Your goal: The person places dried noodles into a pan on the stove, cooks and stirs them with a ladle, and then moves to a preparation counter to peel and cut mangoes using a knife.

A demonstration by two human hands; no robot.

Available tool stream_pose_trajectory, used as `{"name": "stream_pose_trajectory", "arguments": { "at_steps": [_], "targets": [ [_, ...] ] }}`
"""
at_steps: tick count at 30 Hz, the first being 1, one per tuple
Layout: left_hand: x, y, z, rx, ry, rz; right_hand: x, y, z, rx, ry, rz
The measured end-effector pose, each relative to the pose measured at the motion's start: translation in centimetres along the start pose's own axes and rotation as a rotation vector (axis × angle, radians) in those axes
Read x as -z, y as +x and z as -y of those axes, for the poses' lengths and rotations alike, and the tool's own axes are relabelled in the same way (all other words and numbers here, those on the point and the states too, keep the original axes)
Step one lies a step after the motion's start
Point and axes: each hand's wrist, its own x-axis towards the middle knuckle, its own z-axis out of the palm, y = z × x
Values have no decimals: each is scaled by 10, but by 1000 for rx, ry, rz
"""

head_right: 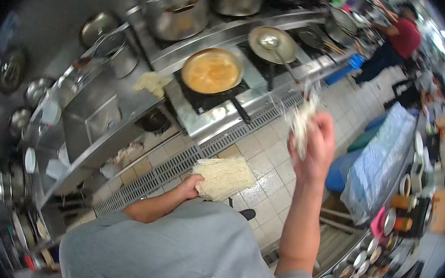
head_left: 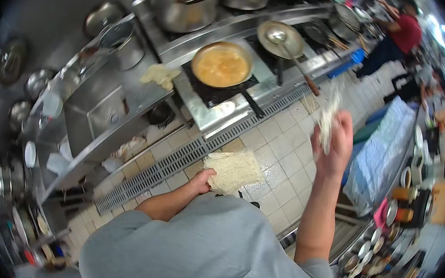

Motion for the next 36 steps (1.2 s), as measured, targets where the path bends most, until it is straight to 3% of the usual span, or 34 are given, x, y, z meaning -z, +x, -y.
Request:
{"name": "stream_pose_trajectory", "arguments": {
  "at_steps": [4, 7, 8, 9, 10, 14, 16, 18, 20, 22, 23, 24, 25, 26, 27, 28, 29, 31, 34, 36],
  "targets": [
    [47, -28, 13, -115, -91, -55, -80, 121, -96, -209, -81, 50],
    [80, -43, 20, -155, -138, -40, -87, 206, -241, -270, -210, -30],
    [87, -52, 23, -201, -211, -70, -72, 235, -287, -528, -100, 64],
    [91, -57, 20, -252, -282, -99, -101, 214, -261, -667, -197, -5],
    [87, -66, 15, -254, -265, -95, -99, 217, -277, -677, -396, -89],
    [85, -112, 5, -396, -366, -158, -60, 220, -298, -661, -209, -131],
    [97, -123, 5, -476, -386, -137, -25, 196, -279, -240, -90, -177],
    [130, -131, 2, -531, -409, -289, 11, 131, -222, -242, -123, -264],
    [149, -143, -2, -590, -429, -420, 76, 48, -198, -70, -280, -407],
    [194, -144, -10, -632, -415, -499, 153, -53, -183, -8, -686, -457],
    [208, -148, -12, -676, -413, -579, 227, -112, -204, -47, -874, -456],
    [204, -159, -17, -721, -405, -671, 261, -175, -192, -144, -1294, -421],
    [185, -173, -27, -769, -396, -759, 334, -253, -204, -419, -1321, -343],
    [177, -188, -33, -812, -359, -680, 382, -332, -202, -709, -1413, -331],
    [169, -205, -41, -857, -323, -600, 428, -412, -202, -848, -1759, -31],
    [152, -225, -46, -904, -237, -601, 462, -483, -188, -972, -1335, -196],
    [135, -247, -51, -952, -150, -604, 502, -552, -190, -1012, -1334, -16],
    [90, -295, -74, -882, -9, -527, 511, -633, -212, -939, -536, -877],
    [33, -331, -107, -957, 100, -434, 460, -584, -170, -1096, -1013, -798],
    [-19, -321, -139, -991, 159, -370, 467, -585, -175, -1121, -1073, -760]
  ]
}}
